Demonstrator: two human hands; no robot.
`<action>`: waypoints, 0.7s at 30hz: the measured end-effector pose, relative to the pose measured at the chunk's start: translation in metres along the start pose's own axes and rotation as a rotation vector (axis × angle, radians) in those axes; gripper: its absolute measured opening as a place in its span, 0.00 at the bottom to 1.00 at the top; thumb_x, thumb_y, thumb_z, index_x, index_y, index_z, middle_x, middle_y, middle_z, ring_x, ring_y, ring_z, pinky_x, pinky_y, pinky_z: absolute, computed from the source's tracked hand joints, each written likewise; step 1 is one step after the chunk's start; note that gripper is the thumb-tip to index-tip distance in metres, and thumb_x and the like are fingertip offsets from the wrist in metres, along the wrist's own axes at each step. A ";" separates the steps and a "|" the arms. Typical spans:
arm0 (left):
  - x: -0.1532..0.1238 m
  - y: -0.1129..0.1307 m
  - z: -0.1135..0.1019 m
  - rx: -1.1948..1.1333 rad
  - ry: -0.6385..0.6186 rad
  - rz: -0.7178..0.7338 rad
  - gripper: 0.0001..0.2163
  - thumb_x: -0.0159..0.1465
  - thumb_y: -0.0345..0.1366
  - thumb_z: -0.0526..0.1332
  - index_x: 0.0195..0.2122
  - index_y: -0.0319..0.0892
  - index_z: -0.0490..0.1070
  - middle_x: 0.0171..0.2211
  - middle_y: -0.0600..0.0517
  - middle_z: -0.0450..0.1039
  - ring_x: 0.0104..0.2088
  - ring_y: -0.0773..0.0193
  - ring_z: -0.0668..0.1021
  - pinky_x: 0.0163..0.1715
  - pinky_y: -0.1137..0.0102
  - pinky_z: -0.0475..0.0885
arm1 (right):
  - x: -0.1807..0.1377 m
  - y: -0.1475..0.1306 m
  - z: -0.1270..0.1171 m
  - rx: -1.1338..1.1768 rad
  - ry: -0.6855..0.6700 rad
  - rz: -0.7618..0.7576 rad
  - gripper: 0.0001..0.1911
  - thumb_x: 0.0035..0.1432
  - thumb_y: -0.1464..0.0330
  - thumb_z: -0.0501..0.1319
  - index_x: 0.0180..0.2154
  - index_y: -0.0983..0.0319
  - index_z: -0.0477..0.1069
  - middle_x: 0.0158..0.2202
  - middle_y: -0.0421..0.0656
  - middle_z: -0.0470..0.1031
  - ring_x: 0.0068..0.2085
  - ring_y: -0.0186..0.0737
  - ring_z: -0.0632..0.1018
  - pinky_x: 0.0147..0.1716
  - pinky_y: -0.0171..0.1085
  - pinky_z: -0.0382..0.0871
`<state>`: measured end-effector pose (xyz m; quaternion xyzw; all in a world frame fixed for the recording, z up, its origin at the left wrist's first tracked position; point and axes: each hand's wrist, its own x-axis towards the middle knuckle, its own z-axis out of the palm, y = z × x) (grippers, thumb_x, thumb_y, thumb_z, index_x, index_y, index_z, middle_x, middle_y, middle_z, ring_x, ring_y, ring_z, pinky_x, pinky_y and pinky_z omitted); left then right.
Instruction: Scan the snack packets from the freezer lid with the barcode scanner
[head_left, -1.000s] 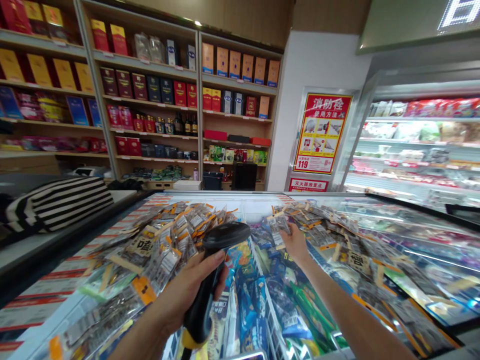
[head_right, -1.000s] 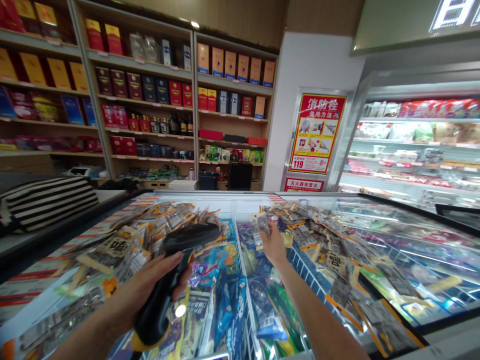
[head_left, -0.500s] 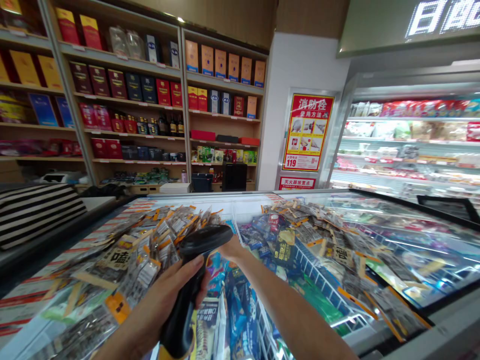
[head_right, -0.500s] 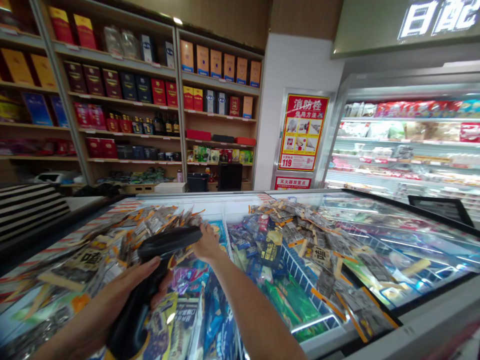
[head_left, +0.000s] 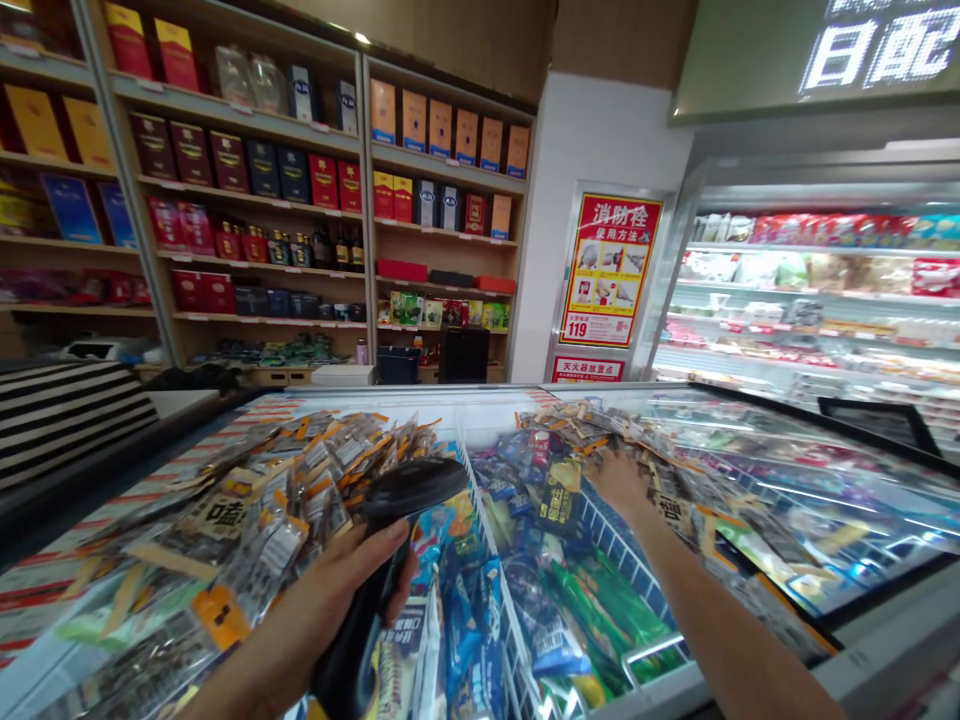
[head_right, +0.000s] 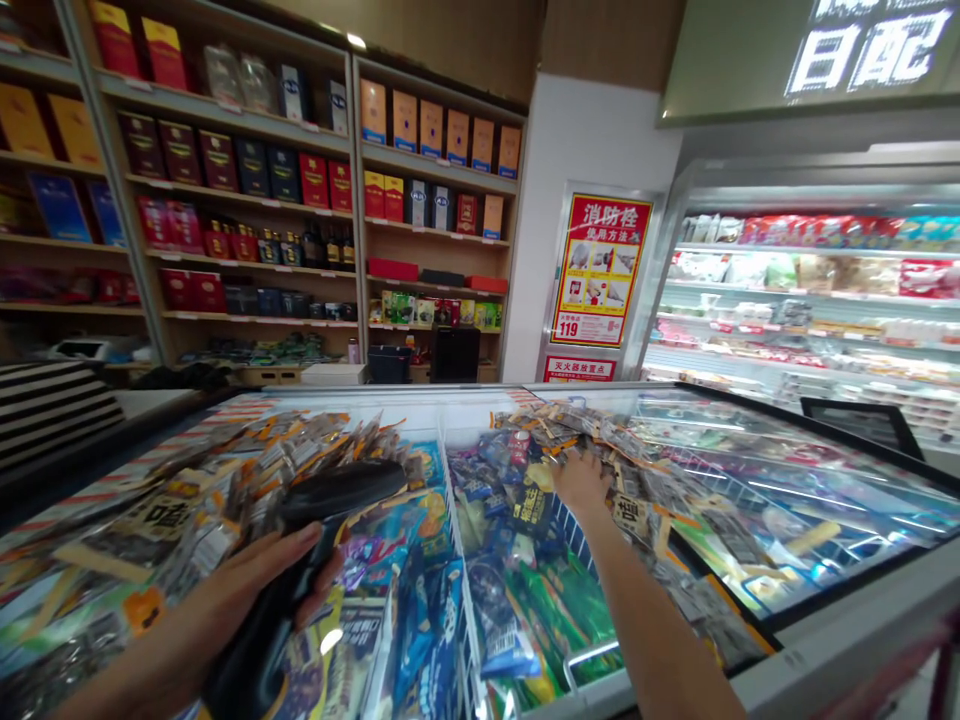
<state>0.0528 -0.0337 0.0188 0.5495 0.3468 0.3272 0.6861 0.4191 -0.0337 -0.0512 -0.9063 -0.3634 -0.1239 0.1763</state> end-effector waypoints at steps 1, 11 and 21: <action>0.000 0.000 0.001 -0.001 0.008 -0.006 0.14 0.49 0.48 0.57 0.20 0.40 0.65 0.14 0.56 0.64 0.15 0.71 0.65 0.15 0.76 0.59 | -0.003 0.001 0.003 -0.004 -0.012 -0.027 0.20 0.49 0.65 0.50 0.44 0.64 0.63 0.47 0.56 0.63 0.49 0.57 0.62 0.41 0.57 0.53; 0.001 -0.001 0.000 -0.001 0.014 -0.011 0.14 0.49 0.47 0.58 0.20 0.40 0.64 0.15 0.56 0.65 0.15 0.71 0.65 0.15 0.75 0.60 | -0.029 -0.052 0.008 0.335 -0.150 -0.553 0.17 0.47 0.76 0.47 0.30 0.59 0.72 0.48 0.39 0.66 0.51 0.36 0.63 0.49 0.38 0.53; 0.000 -0.004 -0.001 0.032 -0.092 -0.057 0.13 0.51 0.45 0.57 0.22 0.40 0.63 0.17 0.55 0.67 0.16 0.71 0.67 0.18 0.75 0.61 | -0.034 -0.058 0.014 0.330 -0.214 -0.247 0.23 0.46 0.63 0.54 0.45 0.62 0.61 0.30 0.44 0.72 0.34 0.41 0.72 0.31 0.35 0.62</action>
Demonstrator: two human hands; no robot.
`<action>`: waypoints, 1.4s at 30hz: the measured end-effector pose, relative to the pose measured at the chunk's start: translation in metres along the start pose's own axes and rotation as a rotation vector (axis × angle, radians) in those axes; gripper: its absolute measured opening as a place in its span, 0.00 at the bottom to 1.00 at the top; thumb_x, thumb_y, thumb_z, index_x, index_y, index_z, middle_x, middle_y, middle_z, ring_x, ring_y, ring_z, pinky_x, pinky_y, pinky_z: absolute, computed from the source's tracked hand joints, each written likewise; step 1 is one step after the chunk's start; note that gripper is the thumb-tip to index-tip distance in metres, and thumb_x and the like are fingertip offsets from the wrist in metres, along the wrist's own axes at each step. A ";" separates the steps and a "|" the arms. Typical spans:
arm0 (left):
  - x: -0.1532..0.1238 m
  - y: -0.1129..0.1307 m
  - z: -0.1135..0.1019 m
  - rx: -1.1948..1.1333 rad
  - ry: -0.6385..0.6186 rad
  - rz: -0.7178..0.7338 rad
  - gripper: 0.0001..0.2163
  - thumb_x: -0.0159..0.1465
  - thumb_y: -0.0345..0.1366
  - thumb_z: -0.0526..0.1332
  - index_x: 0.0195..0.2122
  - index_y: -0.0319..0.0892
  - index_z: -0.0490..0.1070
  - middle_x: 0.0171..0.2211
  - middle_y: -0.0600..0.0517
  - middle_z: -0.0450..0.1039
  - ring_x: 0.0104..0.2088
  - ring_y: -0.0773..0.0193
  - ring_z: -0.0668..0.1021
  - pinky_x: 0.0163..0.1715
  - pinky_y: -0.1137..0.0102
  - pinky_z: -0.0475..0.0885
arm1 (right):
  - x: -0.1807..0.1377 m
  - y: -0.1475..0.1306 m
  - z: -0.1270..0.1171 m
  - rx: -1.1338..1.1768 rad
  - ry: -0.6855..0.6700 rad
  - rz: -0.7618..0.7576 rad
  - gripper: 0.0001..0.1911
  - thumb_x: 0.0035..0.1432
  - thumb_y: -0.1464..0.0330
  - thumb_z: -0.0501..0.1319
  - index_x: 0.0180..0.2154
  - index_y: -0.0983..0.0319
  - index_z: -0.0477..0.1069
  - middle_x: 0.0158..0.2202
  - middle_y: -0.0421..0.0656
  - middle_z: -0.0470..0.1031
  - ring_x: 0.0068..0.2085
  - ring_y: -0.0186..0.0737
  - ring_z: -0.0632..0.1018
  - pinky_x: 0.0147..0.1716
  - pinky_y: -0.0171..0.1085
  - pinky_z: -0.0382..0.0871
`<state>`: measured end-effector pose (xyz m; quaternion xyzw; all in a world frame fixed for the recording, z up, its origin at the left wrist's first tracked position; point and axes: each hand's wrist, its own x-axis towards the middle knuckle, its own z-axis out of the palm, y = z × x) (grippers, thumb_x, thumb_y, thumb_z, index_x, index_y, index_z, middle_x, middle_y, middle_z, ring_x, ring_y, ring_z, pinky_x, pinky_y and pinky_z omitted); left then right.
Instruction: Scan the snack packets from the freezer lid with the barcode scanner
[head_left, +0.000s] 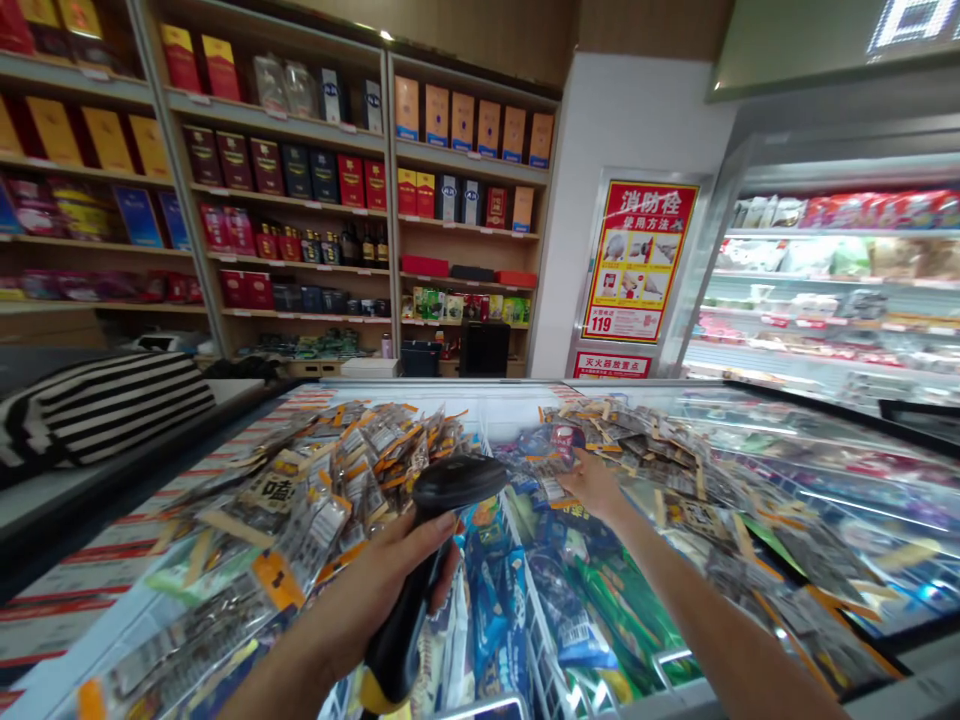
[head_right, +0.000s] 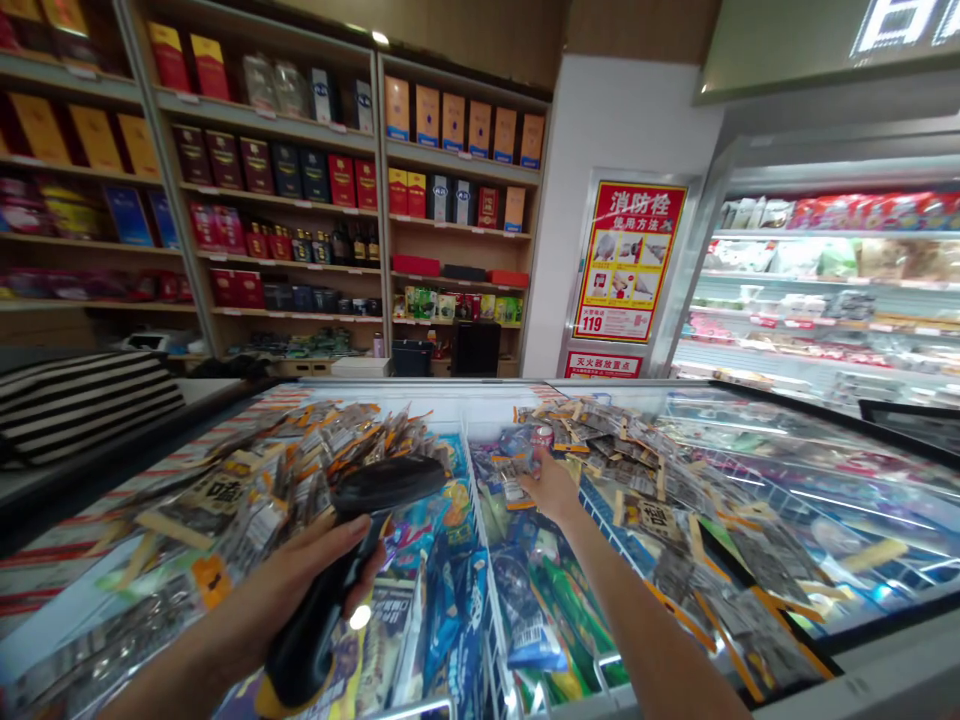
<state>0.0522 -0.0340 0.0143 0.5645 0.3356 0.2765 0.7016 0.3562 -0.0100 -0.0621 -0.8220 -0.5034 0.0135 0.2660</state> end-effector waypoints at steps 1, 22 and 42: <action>0.000 0.000 0.000 -0.005 0.004 -0.005 0.12 0.51 0.45 0.57 0.22 0.40 0.63 0.17 0.55 0.67 0.16 0.71 0.67 0.18 0.75 0.61 | 0.000 -0.005 0.002 0.063 -0.028 -0.002 0.24 0.44 0.66 0.55 0.46 0.62 0.60 0.28 0.42 0.72 0.31 0.40 0.72 0.28 0.34 0.61; 0.002 -0.005 -0.004 0.001 -0.028 0.038 0.12 0.54 0.44 0.55 0.25 0.40 0.62 0.19 0.55 0.67 0.16 0.73 0.66 0.18 0.75 0.60 | -0.002 -0.040 0.021 0.352 -0.026 -0.037 0.20 0.39 0.64 0.59 0.38 0.63 0.65 0.35 0.46 0.73 0.38 0.44 0.73 0.33 0.36 0.64; 0.001 -0.006 -0.006 -0.011 -0.055 0.044 0.12 0.54 0.44 0.54 0.27 0.39 0.65 0.20 0.54 0.68 0.17 0.73 0.66 0.19 0.75 0.60 | -0.005 -0.032 0.020 0.946 0.115 -0.119 0.16 0.43 0.63 0.56 0.36 0.62 0.64 0.29 0.39 0.72 0.31 0.36 0.72 0.31 0.34 0.65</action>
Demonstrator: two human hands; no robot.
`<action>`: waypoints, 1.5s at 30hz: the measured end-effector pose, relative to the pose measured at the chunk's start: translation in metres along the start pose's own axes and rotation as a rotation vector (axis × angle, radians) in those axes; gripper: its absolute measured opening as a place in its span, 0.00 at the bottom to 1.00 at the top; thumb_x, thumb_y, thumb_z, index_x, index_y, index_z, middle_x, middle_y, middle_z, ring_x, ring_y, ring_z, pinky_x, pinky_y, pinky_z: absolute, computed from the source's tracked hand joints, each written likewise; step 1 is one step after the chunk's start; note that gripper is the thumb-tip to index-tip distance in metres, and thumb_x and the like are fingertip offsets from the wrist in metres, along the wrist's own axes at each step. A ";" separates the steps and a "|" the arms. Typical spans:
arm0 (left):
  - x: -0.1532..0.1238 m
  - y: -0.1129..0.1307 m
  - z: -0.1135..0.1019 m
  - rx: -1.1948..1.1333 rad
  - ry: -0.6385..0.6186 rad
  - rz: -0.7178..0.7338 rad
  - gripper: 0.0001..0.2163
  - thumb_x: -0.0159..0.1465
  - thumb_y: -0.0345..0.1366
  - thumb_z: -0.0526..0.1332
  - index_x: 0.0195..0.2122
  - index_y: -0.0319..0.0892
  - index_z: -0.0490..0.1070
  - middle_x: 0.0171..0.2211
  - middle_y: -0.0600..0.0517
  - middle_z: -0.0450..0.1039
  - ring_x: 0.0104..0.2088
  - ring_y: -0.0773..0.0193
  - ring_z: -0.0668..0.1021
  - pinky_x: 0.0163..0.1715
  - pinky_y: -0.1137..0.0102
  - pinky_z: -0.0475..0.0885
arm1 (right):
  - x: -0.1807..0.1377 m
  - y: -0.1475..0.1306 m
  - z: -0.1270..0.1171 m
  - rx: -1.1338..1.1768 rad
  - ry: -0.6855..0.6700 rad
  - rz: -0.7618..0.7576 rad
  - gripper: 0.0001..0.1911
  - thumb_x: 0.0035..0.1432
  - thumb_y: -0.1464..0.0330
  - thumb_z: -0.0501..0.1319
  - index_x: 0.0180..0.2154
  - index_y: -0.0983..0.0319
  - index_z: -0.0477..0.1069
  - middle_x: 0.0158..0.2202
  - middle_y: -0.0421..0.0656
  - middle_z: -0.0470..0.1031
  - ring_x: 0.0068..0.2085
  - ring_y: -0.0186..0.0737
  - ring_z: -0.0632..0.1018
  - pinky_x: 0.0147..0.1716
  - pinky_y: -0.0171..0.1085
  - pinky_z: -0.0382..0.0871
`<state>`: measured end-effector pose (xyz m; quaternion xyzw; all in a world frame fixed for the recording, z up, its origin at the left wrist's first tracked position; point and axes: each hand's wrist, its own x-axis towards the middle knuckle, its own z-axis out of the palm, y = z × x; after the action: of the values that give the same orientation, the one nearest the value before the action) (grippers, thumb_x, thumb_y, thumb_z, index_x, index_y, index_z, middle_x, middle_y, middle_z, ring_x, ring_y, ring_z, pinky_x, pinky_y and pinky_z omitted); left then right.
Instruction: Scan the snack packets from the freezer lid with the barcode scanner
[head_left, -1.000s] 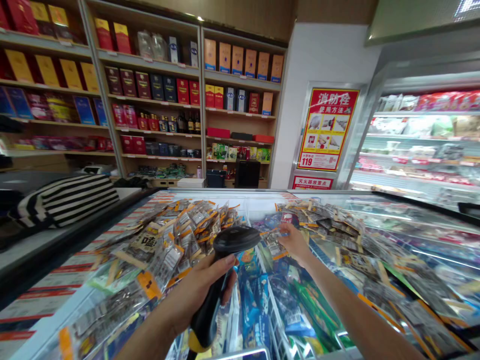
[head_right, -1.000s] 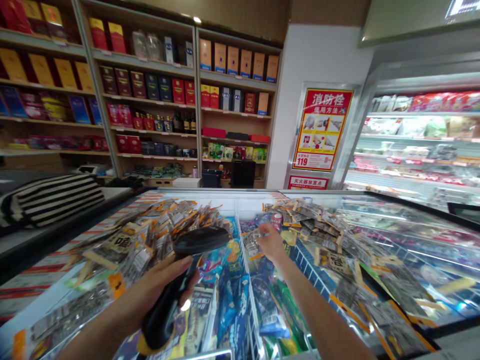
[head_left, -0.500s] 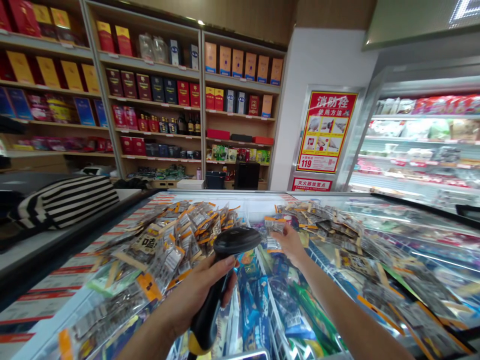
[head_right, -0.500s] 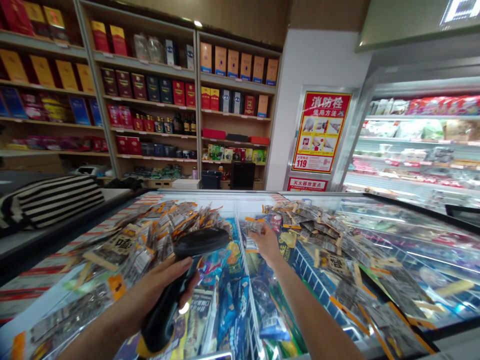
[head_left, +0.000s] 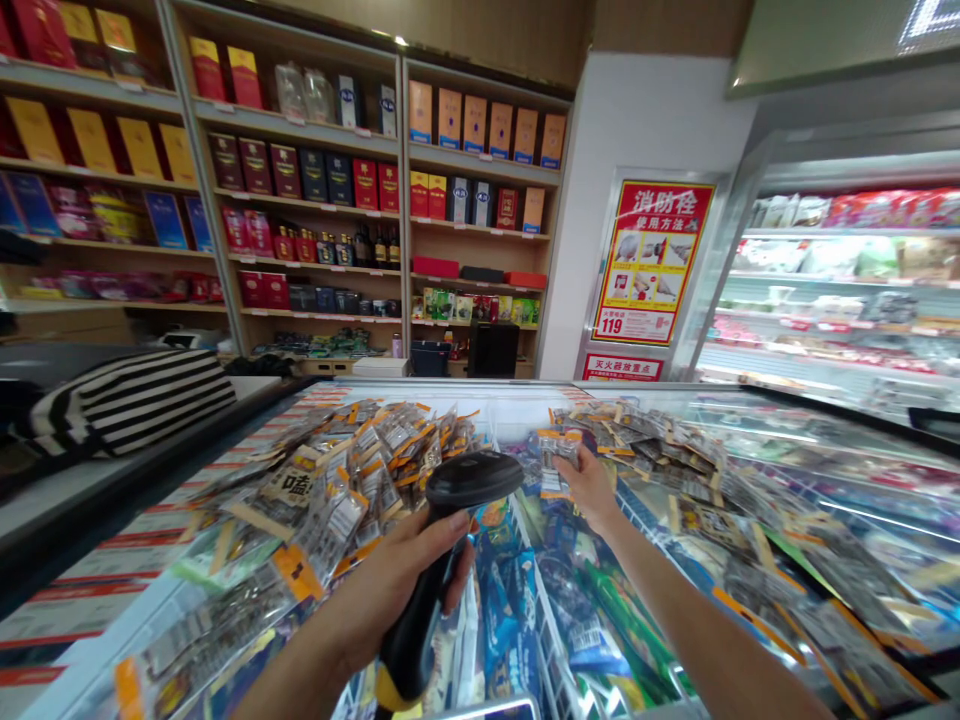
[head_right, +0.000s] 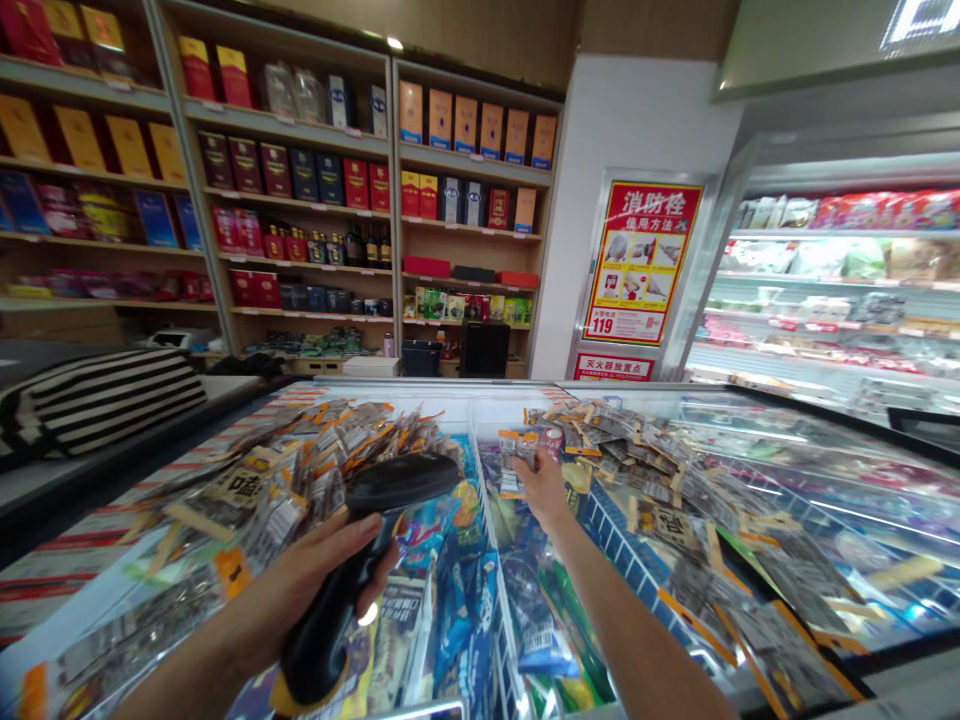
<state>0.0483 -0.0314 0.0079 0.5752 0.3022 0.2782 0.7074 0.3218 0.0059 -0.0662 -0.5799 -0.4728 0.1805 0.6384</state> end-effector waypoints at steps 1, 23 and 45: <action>0.000 0.000 0.000 0.002 -0.008 0.004 0.12 0.55 0.44 0.54 0.27 0.39 0.65 0.20 0.54 0.68 0.17 0.73 0.66 0.19 0.75 0.60 | 0.001 0.001 0.000 -0.010 0.007 -0.007 0.16 0.43 0.63 0.56 0.37 0.62 0.64 0.29 0.39 0.71 0.31 0.36 0.72 0.32 0.34 0.65; 0.000 0.008 -0.003 0.047 0.042 0.041 0.16 0.53 0.48 0.54 0.20 0.39 0.64 0.15 0.55 0.63 0.16 0.71 0.65 0.17 0.75 0.61 | 0.017 0.007 0.030 -0.486 0.080 0.027 0.27 0.52 0.59 0.45 0.51 0.66 0.54 0.47 0.50 0.66 0.49 0.44 0.66 0.45 0.40 0.60; -0.003 0.010 0.006 0.196 0.106 0.014 0.16 0.51 0.48 0.55 0.15 0.41 0.64 0.13 0.54 0.63 0.17 0.69 0.64 0.18 0.76 0.62 | 0.000 -0.030 -0.109 -1.197 -0.004 0.167 0.23 0.49 0.56 0.49 0.45 0.59 0.65 0.44 0.49 0.69 0.47 0.51 0.67 0.43 0.49 0.58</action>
<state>0.0502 -0.0352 0.0191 0.6281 0.3609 0.2822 0.6289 0.4012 -0.0642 -0.0262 -0.8733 -0.4461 -0.0662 0.1841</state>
